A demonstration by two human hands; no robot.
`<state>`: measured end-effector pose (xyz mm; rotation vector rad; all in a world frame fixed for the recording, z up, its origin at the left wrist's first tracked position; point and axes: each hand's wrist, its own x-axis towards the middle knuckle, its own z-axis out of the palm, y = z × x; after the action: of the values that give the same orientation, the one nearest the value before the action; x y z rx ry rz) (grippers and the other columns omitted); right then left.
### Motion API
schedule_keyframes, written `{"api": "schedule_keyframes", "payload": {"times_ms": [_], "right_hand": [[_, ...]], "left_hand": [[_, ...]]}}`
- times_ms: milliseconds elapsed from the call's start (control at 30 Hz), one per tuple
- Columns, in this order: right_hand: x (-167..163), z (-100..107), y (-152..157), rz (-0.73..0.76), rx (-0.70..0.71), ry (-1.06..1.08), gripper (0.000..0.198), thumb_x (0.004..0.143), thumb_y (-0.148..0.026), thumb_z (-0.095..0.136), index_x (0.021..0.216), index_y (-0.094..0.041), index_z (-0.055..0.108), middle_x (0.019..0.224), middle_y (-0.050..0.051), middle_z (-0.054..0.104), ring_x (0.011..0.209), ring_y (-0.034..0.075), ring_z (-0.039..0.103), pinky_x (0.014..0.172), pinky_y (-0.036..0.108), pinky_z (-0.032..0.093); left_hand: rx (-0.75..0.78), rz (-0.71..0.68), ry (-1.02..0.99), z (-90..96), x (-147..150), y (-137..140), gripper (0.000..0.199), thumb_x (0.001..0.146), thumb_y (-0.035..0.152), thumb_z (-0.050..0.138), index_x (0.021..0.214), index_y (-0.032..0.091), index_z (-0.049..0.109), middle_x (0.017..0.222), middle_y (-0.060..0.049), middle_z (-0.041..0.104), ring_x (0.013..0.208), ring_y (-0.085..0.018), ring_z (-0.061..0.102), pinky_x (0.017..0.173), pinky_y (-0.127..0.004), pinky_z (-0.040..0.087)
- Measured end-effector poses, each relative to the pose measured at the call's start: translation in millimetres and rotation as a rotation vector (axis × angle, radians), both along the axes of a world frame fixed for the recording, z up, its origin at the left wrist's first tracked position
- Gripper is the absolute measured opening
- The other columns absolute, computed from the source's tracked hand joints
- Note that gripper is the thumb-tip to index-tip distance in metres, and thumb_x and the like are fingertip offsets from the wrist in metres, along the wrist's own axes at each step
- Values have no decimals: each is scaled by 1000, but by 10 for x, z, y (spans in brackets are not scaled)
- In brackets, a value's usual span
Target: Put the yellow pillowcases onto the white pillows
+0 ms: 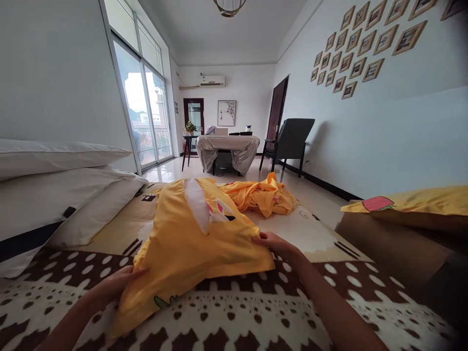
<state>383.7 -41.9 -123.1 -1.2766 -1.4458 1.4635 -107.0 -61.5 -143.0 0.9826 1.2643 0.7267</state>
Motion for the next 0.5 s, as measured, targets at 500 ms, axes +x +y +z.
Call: {"api": "schedule_keyframes", "payload": {"times_ms": [500], "right_hand": [[-661,-45,365,-324,204,-11,34,66,-37,69,91,-13,66,84,7,71,75,20,63,58,25,48]], "left_hand": [[111,200,-294,-51,542,357,51,73,19,69,120,9,53,87,-11,74,83,-31,70,73,-39,59]]}}
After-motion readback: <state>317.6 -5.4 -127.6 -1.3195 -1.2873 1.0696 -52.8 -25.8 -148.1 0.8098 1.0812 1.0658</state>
